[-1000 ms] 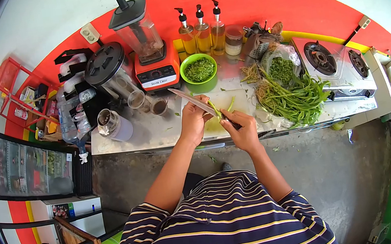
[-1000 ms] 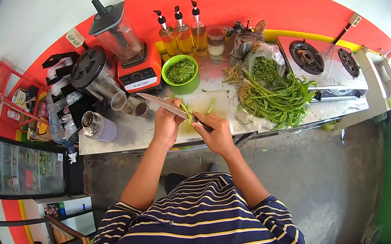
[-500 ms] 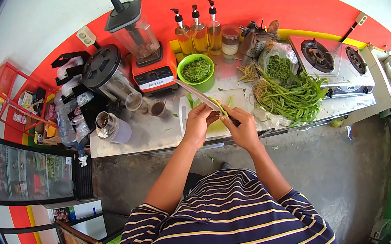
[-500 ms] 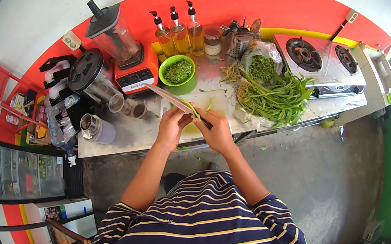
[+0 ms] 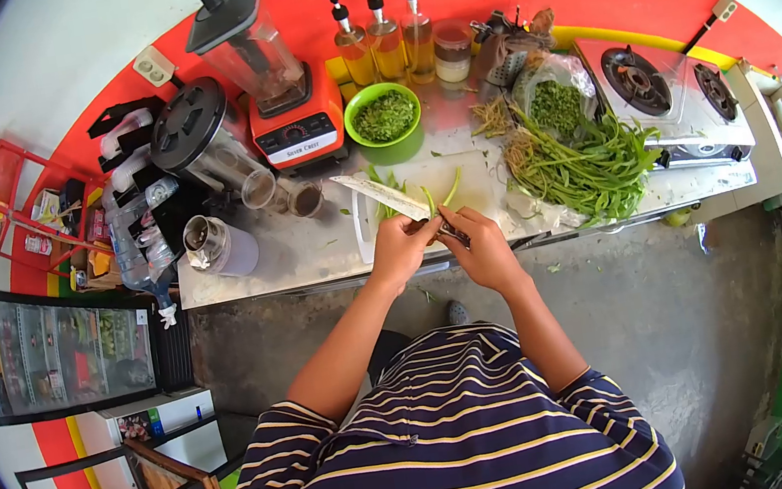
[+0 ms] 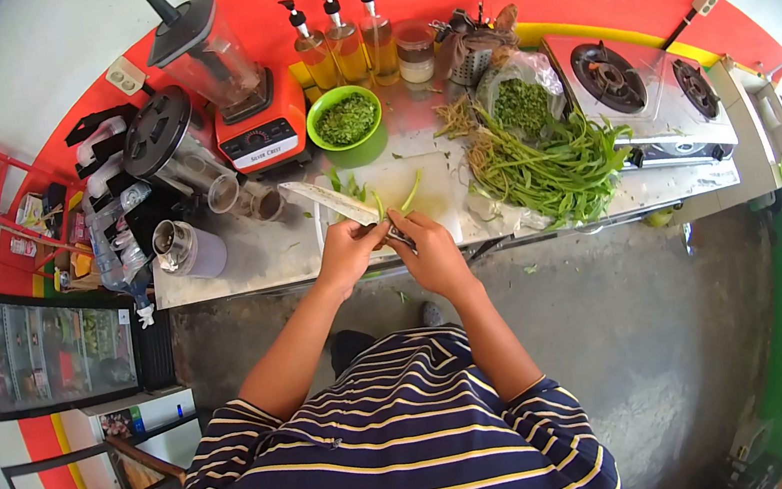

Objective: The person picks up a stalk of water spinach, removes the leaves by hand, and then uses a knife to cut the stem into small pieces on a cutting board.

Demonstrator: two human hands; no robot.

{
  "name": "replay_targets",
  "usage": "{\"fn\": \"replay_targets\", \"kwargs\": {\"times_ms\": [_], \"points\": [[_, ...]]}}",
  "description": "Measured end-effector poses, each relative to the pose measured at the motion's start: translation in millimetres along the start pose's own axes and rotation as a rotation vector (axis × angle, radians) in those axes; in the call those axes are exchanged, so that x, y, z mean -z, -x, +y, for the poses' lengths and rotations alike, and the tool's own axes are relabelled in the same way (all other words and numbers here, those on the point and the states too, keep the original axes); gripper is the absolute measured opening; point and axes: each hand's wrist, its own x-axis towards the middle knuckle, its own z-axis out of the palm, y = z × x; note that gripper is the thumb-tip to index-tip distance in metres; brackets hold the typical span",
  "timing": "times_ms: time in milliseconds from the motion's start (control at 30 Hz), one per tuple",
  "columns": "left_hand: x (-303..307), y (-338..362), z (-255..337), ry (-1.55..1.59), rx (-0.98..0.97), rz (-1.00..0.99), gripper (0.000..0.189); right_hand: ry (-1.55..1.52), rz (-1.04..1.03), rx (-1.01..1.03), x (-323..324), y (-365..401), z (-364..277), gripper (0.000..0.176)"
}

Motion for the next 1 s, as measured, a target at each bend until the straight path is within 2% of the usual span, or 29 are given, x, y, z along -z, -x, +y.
{"fn": "replay_targets", "kwargs": {"times_ms": [100,200,467,500,567,633,667,733,900,1000], "points": [[7.5,-1.7,-12.5,-0.038,0.068,-0.035,0.019,0.041,0.000,-0.015,-2.8,8.1,15.6,0.043],[22.3,-8.8,-38.5,0.000,0.224,-0.060,0.017,0.070,-0.020,-0.110,-1.0,12.4,26.8,0.043],[34.3,-31.0,-65.4,-0.112,0.204,-0.053,0.015,0.097,-0.058,-0.131,-9.4,15.6,62.1,0.040],[37.8,-33.6,-67.7,-0.175,0.188,-0.042,0.014,0.093,-0.062,-0.127,-11.0,14.0,71.7,0.040],[45.4,-38.8,-74.0,-0.237,0.172,-0.031,0.014,0.134,0.063,-0.185,-10.0,13.6,95.5,0.037],[57.3,-43.0,-85.7,-0.412,0.038,0.064,0.013,0.188,0.105,-0.226,-1.2,9.8,106.5,0.036],[63.5,-46.0,-91.1,-0.411,0.037,0.065,0.013,0.244,0.150,-0.265,-0.7,7.7,110.8,0.035],[75.3,-52.8,-99.3,-0.553,-0.134,0.128,0.015,0.303,0.150,-0.311,-5.6,7.5,111.8,0.035],[89.4,-58.8,-103.5,-0.561,-0.219,0.179,0.015,0.419,0.119,-0.349,-36.1,9.5,102.9,0.037],[93.5,-57.3,-101.5,-0.543,-0.278,0.229,0.013,0.342,0.129,-0.347,-65.3,6.9,87.2,0.034]]}}
